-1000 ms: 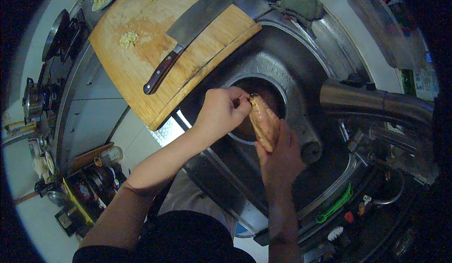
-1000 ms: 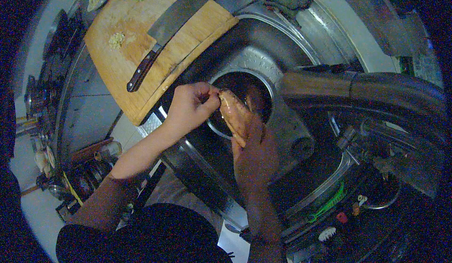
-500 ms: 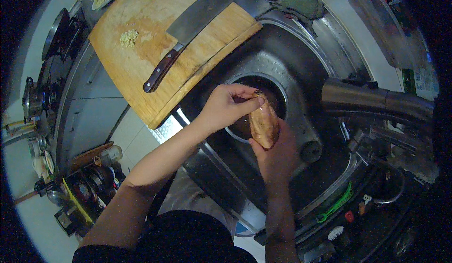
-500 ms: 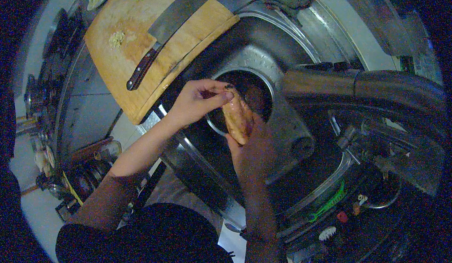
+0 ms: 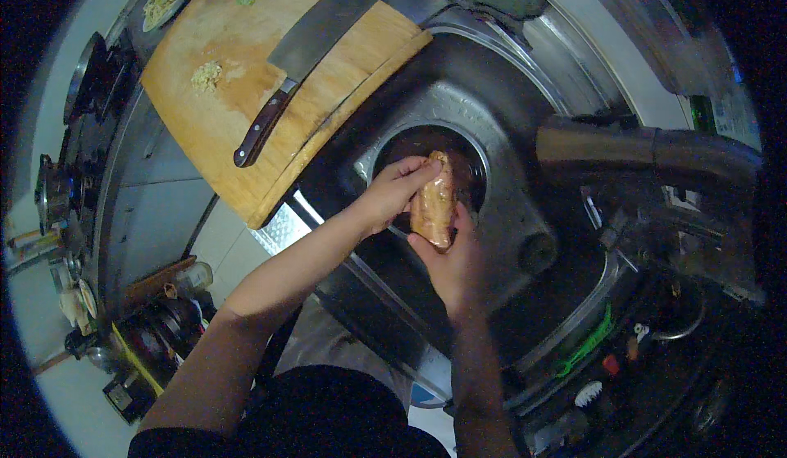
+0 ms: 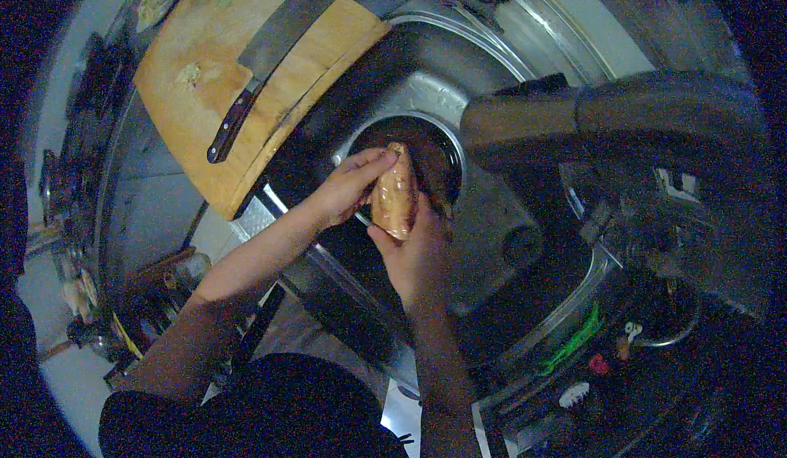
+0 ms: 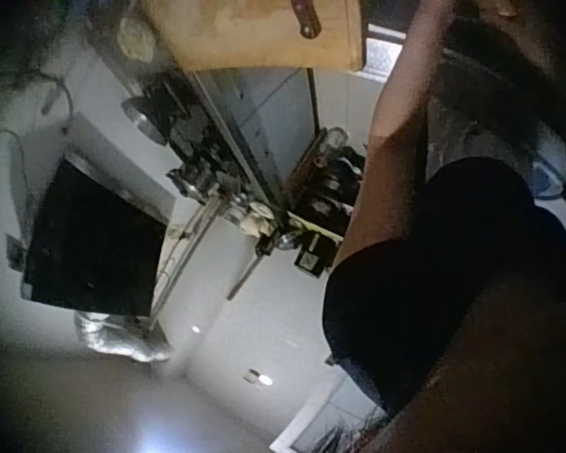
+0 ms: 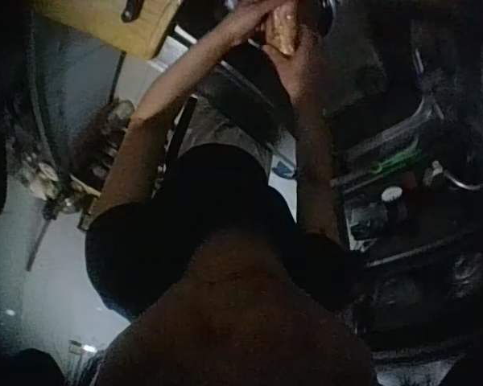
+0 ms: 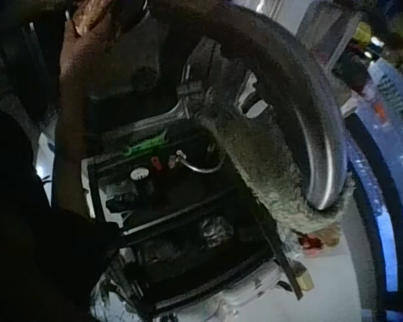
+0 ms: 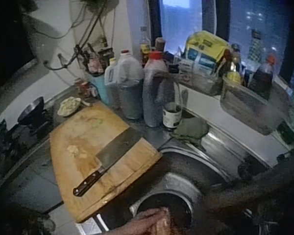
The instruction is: The person stirs a yellow liquid in a pot on the stove using a ladle, then covers the pot with a lid. The person then moves to the sink and washes a sweet potato under running water, peeling off the skin by hand.
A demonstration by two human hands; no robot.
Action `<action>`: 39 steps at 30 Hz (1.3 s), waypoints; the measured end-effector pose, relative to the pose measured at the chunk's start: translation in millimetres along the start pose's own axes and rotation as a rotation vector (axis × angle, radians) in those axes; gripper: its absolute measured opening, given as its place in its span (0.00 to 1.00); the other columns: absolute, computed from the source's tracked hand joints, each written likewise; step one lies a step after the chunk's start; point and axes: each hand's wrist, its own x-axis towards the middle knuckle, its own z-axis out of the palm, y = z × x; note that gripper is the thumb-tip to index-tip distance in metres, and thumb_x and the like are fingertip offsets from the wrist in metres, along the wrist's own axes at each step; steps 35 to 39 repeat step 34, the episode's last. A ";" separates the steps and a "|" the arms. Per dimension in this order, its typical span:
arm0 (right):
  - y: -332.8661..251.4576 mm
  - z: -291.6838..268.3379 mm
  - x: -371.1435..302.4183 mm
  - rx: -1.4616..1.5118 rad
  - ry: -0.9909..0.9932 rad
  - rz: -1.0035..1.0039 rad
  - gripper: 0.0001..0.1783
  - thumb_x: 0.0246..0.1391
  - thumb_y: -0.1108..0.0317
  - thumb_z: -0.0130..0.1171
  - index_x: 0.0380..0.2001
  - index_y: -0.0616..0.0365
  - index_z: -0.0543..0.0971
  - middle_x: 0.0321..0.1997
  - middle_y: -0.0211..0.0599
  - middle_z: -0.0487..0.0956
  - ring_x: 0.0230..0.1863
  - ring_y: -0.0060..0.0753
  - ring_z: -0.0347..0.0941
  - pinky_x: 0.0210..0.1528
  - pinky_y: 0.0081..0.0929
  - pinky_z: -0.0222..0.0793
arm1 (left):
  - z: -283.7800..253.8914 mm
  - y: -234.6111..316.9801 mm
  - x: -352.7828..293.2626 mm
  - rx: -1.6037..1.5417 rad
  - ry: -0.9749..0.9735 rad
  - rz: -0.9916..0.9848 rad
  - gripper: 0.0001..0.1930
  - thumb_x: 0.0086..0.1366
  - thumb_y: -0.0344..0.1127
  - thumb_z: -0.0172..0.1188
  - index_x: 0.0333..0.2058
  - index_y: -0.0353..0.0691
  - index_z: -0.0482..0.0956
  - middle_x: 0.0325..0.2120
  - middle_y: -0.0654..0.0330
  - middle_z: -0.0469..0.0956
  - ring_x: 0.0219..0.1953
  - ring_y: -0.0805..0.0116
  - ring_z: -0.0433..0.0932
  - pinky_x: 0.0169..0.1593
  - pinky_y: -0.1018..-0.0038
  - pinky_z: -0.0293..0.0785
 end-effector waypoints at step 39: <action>103.5 -70.9 -261.6 -0.332 0.509 0.865 0.41 0.31 0.50 0.66 0.47 0.61 0.63 0.44 0.47 0.63 0.49 0.51 0.58 0.52 0.43 0.54 | -137.1 -112.0 185.2 0.970 0.248 -0.279 0.32 0.58 0.60 0.42 0.47 0.35 0.68 0.41 0.50 0.72 0.41 0.56 0.72 0.45 0.64 0.67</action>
